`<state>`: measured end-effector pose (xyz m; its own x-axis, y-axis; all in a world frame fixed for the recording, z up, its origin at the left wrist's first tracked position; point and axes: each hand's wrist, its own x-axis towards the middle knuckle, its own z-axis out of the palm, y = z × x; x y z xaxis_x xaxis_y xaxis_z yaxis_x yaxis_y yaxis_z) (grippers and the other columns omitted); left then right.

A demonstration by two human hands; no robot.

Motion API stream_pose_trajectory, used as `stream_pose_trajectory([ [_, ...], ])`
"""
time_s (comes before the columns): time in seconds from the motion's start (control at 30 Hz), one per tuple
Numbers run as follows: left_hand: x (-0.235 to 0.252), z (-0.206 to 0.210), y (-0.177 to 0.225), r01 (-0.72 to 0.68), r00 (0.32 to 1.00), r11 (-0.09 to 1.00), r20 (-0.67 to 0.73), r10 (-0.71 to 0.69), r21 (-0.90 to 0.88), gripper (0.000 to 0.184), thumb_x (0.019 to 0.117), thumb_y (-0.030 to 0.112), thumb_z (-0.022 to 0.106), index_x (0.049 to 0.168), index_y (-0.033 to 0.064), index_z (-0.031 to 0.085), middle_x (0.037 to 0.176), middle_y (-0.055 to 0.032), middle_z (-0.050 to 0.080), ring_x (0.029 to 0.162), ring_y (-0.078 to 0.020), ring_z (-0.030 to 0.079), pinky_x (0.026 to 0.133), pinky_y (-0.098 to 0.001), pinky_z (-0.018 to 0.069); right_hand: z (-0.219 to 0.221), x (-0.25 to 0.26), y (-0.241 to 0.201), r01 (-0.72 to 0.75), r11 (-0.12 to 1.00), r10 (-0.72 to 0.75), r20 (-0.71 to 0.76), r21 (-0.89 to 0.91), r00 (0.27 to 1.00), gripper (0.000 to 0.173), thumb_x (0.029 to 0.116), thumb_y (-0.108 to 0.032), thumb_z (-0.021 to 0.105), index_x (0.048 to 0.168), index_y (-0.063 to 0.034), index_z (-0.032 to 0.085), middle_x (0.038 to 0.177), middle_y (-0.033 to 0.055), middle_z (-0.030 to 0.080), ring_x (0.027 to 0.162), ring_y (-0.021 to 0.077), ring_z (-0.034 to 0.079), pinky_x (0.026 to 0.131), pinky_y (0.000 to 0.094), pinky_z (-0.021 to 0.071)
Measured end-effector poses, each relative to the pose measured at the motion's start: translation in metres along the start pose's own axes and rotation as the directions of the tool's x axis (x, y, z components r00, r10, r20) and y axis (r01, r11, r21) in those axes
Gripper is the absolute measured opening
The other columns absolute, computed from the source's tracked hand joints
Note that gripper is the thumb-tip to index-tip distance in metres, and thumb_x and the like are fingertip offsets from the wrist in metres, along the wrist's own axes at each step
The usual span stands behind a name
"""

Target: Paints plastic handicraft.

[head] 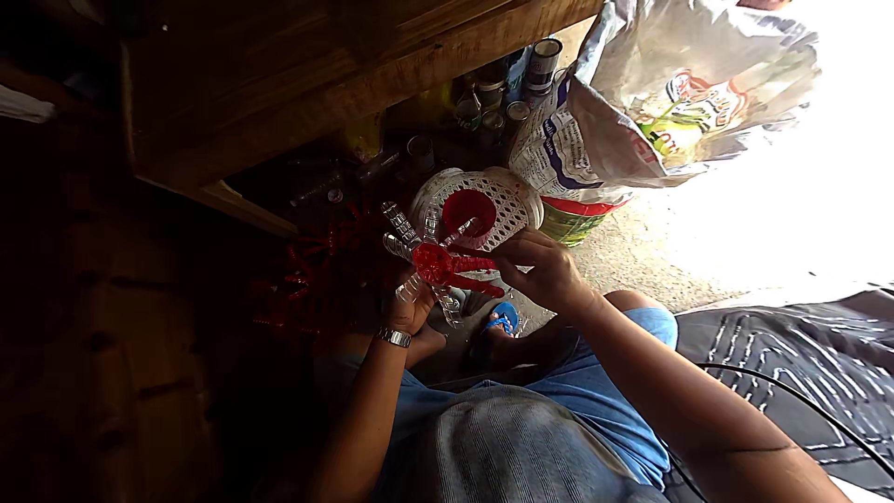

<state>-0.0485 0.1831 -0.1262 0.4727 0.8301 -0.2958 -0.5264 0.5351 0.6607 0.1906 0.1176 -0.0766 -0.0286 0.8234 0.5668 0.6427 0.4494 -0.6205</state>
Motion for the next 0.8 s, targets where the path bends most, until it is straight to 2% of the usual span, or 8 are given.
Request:
stream_pose_trajectory([
  [0.1, -0.0007, -0.0004, -0.0008, 0.002, 1.0, 1.0, 0.003, -0.002, 0.021, 0.027, 0.0947, 0.035, 0.063, 0.107, 0.0113, 0.065, 0.095, -0.0073, 0.073, 0.085, -0.0179, 0.072, 0.078, -0.0349, 0.0614, -0.002, -0.0003, -0.0012, -0.005, 1.0, 0.005, -0.023, 0.002, 1.0, 0.013, 0.0912, -0.012, 0.068, 0.094, -0.0029, 0.077, 0.09, 0.0052, 0.072, 0.089, 0.01, 0.067, 0.081, 0.0237, 0.0578],
  [0.23, -0.0008, 0.0005, -0.001, 0.008, 1.0, 1.0, 0.007, -0.009, 0.01, 0.026, 0.1008, 0.032, 0.052, 0.109, 0.0102, 0.063, 0.096, -0.0082, 0.073, 0.086, -0.0189, 0.072, 0.08, -0.0358, 0.0611, 0.0014, 0.0, 0.003, -0.008, 1.0, 0.008, -0.003, -0.022, 1.0, 0.014, 0.0929, -0.012, 0.068, 0.098, -0.0035, 0.078, 0.094, 0.0053, 0.073, 0.091, 0.011, 0.068, 0.083, 0.0248, 0.0574],
  [0.33, -0.0007, 0.0005, 0.0002, 0.006, 1.0, 1.0, 0.003, -0.006, 0.015, 0.028, 0.1017, 0.035, 0.052, 0.11, 0.0103, 0.062, 0.097, -0.0089, 0.072, 0.087, -0.0194, 0.072, 0.078, -0.0369, 0.0613, 0.0008, -0.0035, 0.0027, -0.013, 1.0, 0.013, -0.004, -0.008, 1.0, 0.012, 0.0922, -0.011, 0.068, 0.096, -0.0032, 0.077, 0.091, 0.0049, 0.072, 0.089, 0.0102, 0.068, 0.081, 0.0247, 0.0593],
  [0.4, -0.0019, 0.0029, 0.0011, -0.002, 1.0, 1.0, -0.013, 0.003, 0.019, 0.024, 0.1008, 0.031, 0.052, 0.107, 0.0112, 0.064, 0.095, -0.008, 0.073, 0.085, -0.0187, 0.072, 0.077, -0.0359, 0.0614, -0.0004, -0.004, 0.0015, -0.014, 1.0, 0.014, -0.021, 0.002, 1.0, 0.012, 0.0917, -0.009, 0.068, 0.095, -0.002, 0.077, 0.091, 0.0055, 0.072, 0.089, 0.0099, 0.068, 0.08, 0.0241, 0.0594],
  [0.47, -0.0028, 0.0044, 0.0011, -0.003, 1.0, 0.999, -0.017, 0.004, 0.033, 0.024, 0.1027, 0.028, 0.046, 0.106, 0.0116, 0.063, 0.095, -0.0072, 0.073, 0.085, -0.0181, 0.072, 0.077, -0.0354, 0.0613, 0.0, -0.0028, 0.0008, -0.025, 1.0, 0.025, -0.019, 0.005, 1.0, 0.014, 0.0929, -0.01, 0.067, 0.099, -0.0017, 0.077, 0.094, 0.006, 0.072, 0.09, 0.0101, 0.068, 0.081, 0.0239, 0.0589],
  [0.6, -0.0015, 0.0012, -0.0011, -0.003, 1.0, 1.0, 0.002, 0.003, 0.016, 0.029, 0.0963, 0.038, 0.062, 0.108, 0.0122, 0.065, 0.096, -0.008, 0.073, 0.086, -0.019, 0.072, 0.079, -0.0366, 0.0614, 0.0043, -0.0024, 0.0035, -0.023, 1.0, 0.023, -0.016, 0.006, 1.0, 0.015, 0.0935, -0.011, 0.067, 0.1, -0.0027, 0.077, 0.094, 0.0056, 0.072, 0.089, 0.0109, 0.068, 0.081, 0.0254, 0.0592],
  [0.7, -0.0017, 0.0008, 0.0, 0.004, 1.0, 1.0, -0.004, -0.004, 0.01, 0.026, 0.0999, 0.035, 0.056, 0.108, 0.0114, 0.064, 0.096, -0.0081, 0.073, 0.086, -0.0189, 0.073, 0.078, -0.0359, 0.0617, 0.0016, -0.004, 0.0015, -0.007, 1.0, 0.007, -0.038, 0.016, 0.999, 0.013, 0.0918, -0.01, 0.067, 0.094, -0.002, 0.076, 0.089, 0.005, 0.071, 0.085, 0.0098, 0.067, 0.077, 0.0236, 0.0583],
  [0.8, -0.0022, 0.0024, -0.0002, 0.004, 1.0, 1.0, 0.0, -0.004, 0.017, 0.024, 0.0987, 0.034, 0.057, 0.108, 0.0129, 0.064, 0.097, -0.0061, 0.073, 0.087, -0.0171, 0.072, 0.08, -0.0351, 0.061, -0.0004, -0.0034, -0.001, -0.012, 1.0, 0.013, -0.049, 0.007, 0.999, 0.013, 0.0922, -0.011, 0.067, 0.095, -0.0022, 0.077, 0.09, 0.0053, 0.071, 0.086, 0.0097, 0.067, 0.079, 0.0235, 0.0578],
])
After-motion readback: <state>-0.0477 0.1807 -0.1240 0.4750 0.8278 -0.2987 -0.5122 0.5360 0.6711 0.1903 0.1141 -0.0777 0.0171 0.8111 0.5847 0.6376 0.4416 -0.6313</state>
